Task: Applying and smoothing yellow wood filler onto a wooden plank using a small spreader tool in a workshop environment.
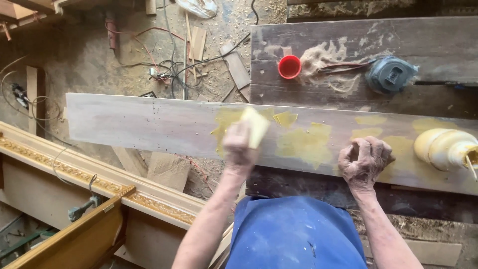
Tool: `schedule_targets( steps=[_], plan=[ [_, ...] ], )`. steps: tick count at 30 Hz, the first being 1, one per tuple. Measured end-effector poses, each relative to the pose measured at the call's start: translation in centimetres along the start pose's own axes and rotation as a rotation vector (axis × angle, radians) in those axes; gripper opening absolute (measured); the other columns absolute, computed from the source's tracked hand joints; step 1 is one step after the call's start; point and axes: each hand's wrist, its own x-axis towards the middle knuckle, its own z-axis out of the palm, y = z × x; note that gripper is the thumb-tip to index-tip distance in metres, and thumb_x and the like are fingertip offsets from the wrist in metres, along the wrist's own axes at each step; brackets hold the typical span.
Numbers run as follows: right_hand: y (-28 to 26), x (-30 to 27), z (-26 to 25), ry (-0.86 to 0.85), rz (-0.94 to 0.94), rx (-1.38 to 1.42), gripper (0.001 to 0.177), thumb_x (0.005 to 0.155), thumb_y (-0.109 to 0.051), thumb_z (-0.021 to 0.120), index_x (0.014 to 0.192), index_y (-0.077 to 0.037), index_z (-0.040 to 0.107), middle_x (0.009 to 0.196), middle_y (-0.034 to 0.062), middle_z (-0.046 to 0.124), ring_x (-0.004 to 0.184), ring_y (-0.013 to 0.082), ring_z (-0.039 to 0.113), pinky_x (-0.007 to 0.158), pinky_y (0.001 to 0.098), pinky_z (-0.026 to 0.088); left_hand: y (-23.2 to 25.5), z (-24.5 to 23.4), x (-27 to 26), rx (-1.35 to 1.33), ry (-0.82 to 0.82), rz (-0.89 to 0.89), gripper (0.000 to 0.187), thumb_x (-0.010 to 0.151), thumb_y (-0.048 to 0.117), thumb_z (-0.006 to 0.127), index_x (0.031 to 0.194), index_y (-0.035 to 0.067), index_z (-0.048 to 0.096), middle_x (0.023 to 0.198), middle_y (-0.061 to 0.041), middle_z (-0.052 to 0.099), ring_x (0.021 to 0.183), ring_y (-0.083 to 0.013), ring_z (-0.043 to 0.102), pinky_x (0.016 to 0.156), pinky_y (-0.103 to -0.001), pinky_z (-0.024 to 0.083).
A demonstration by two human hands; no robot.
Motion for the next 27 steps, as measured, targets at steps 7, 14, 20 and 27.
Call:
schedule_targets(
  steps=[7, 14, 20, 27],
  plan=[
    [0.3, -0.5, 0.3, 0.001, 0.011, -0.012, 0.015, 0.079, -0.012, 0.068, 0.093, -0.012, 0.069, 0.107, 0.0078, 0.065, 0.106, 0.0322, 0.057, 0.093, 0.0431, 0.036, -1.8, -2.5, 0.6, -0.106, -0.107, 0.106, 0.047, 0.085, -0.001, 0.085, 0.129, -0.001, 0.066, 0.121, -0.024, 0.070, 0.105, -0.0391, 0.070, 0.081, -0.043, 0.067],
    [0.1, -0.1, 0.2, 0.010, 0.006, 0.014, 0.015, 0.079, -0.010, 0.067, 0.093, -0.012, 0.070, 0.106, 0.0081, 0.064, 0.107, 0.0312, 0.057, 0.092, 0.0426, 0.035, -5.5, -3.7, -2.6, -0.260, -0.167, 0.099, 0.044, 0.091, 0.002, 0.074, 0.133, 0.002, 0.063, 0.131, -0.025, 0.061, 0.117, -0.0402, 0.064, 0.098, -0.047, 0.060],
    [0.0, 0.2, 0.0, 0.006, -0.005, 0.019, 0.018, 0.076, -0.007, 0.066, 0.093, -0.011, 0.070, 0.105, 0.0084, 0.063, 0.105, 0.0312, 0.057, 0.092, 0.0420, 0.036, -3.6, -1.9, 2.8, -0.386, 0.028, -0.143, 0.027, 0.098, 0.007, 0.065, 0.125, 0.006, 0.066, 0.110, -0.020, 0.072, 0.098, -0.0342, 0.071, 0.080, -0.040, 0.063],
    [0.5, -0.7, 0.4, -0.004, -0.015, 0.029, 0.016, 0.079, -0.009, 0.068, 0.094, -0.010, 0.072, 0.109, 0.0110, 0.063, 0.107, 0.0349, 0.055, 0.094, 0.0442, 0.037, 5.2, -4.7, -0.9, -0.605, -0.419, -0.031, 0.059, 0.073, -0.005, 0.068, 0.131, 0.004, 0.060, 0.123, -0.022, 0.067, 0.105, -0.0385, 0.067, 0.072, -0.045, 0.061]
  ],
)
